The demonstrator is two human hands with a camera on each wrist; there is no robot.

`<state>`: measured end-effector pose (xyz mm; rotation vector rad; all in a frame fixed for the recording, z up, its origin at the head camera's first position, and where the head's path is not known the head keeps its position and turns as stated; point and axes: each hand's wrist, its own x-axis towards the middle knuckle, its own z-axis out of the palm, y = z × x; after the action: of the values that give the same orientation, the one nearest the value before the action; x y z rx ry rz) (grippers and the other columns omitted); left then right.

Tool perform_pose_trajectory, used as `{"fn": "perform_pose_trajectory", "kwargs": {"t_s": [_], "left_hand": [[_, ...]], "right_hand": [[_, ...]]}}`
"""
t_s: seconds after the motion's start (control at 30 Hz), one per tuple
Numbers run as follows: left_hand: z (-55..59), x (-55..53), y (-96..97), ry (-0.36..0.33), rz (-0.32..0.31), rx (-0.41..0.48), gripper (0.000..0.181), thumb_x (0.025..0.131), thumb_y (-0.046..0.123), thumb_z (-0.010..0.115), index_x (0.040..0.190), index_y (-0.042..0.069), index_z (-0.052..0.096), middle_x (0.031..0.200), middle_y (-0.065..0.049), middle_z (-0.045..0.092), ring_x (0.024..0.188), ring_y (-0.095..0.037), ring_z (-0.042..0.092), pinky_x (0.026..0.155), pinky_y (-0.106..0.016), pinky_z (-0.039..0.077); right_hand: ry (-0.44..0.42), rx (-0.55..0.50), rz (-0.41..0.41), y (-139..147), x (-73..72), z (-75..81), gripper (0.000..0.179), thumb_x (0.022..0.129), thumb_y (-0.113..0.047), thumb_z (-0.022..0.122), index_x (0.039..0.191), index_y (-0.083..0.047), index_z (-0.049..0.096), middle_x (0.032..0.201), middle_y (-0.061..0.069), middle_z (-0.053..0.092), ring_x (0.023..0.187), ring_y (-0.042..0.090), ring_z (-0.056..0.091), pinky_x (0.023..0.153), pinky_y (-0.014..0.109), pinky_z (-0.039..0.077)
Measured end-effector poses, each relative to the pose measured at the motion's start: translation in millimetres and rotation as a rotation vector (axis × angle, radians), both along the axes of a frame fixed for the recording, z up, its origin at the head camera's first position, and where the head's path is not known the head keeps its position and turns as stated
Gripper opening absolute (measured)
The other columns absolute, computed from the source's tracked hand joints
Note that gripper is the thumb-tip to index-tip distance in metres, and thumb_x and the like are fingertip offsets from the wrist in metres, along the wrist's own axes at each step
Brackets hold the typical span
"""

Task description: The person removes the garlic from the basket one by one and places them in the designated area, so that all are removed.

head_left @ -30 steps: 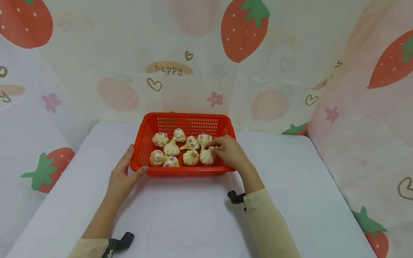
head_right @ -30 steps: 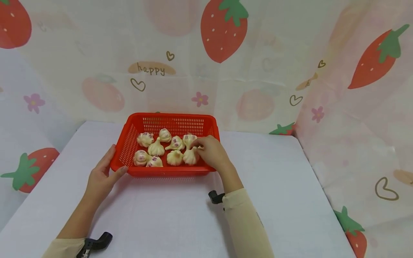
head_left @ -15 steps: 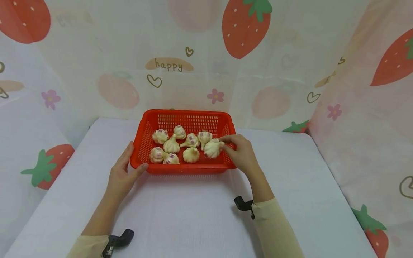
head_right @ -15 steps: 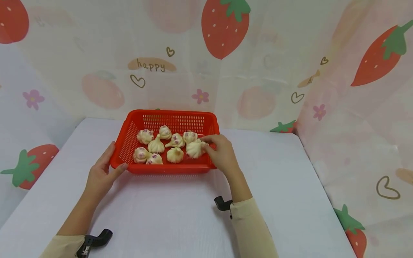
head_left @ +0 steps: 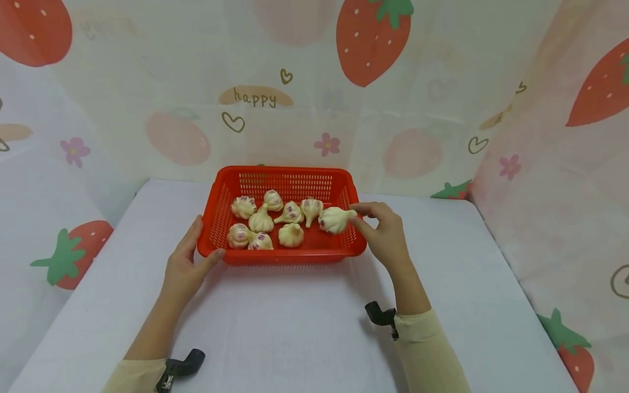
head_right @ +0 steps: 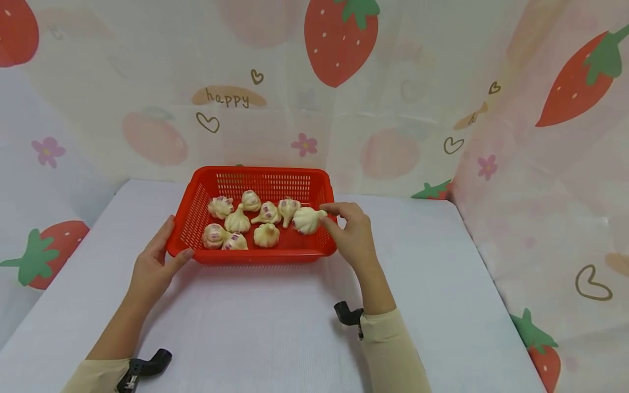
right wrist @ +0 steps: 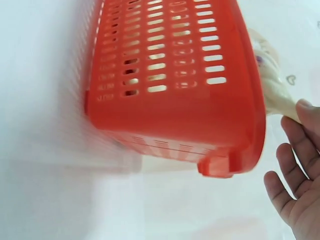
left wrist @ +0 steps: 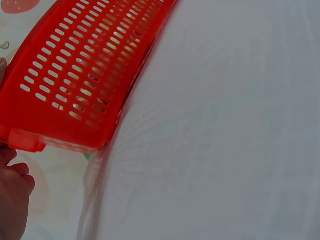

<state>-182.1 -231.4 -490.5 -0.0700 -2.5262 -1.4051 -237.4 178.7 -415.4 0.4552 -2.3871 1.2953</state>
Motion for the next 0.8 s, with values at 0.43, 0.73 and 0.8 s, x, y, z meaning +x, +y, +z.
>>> {"fn": "perform_pose_trajectory", "kwargs": {"t_s": [0.43,0.73,0.8], "left_hand": [[-0.3,-0.4,0.9,0.033,0.014,-0.038,0.089,0.094,0.035,0.075,0.164,0.027,0.021,0.169,0.007,0.023,0.157,-0.02,0.023,0.115,-0.056,0.035],[-3.1,-0.6,-1.3,0.057,-0.01,-0.009,0.09,0.094,0.034,0.076,0.164,0.026,0.021,0.17,0.001,0.025,0.157,-0.025,0.023,0.121,-0.048,0.032],[-3.2,-0.3,-0.8,0.051,-0.007,-0.01,0.09,0.093,0.034,0.077,0.164,0.025,0.021,0.17,0.0,0.025,0.157,-0.026,0.023,0.12,-0.052,0.033]], "right_hand": [[0.093,-0.037,-0.066,20,0.9,10.7,0.025,0.09,-0.019,0.081,0.113,-0.01,0.078,0.109,0.003,0.076,0.104,0.017,0.063,0.096,0.043,0.051],[0.124,-0.069,-0.156,38,-3.4,10.6,0.025,0.089,-0.02,0.083,0.112,-0.01,0.078,0.109,0.004,0.076,0.103,0.017,0.063,0.093,0.039,0.05],[0.119,-0.081,-0.182,43,-4.4,9.4,0.026,0.089,-0.021,0.083,0.112,-0.011,0.078,0.11,0.004,0.076,0.103,0.016,0.064,0.092,0.035,0.049]]}}
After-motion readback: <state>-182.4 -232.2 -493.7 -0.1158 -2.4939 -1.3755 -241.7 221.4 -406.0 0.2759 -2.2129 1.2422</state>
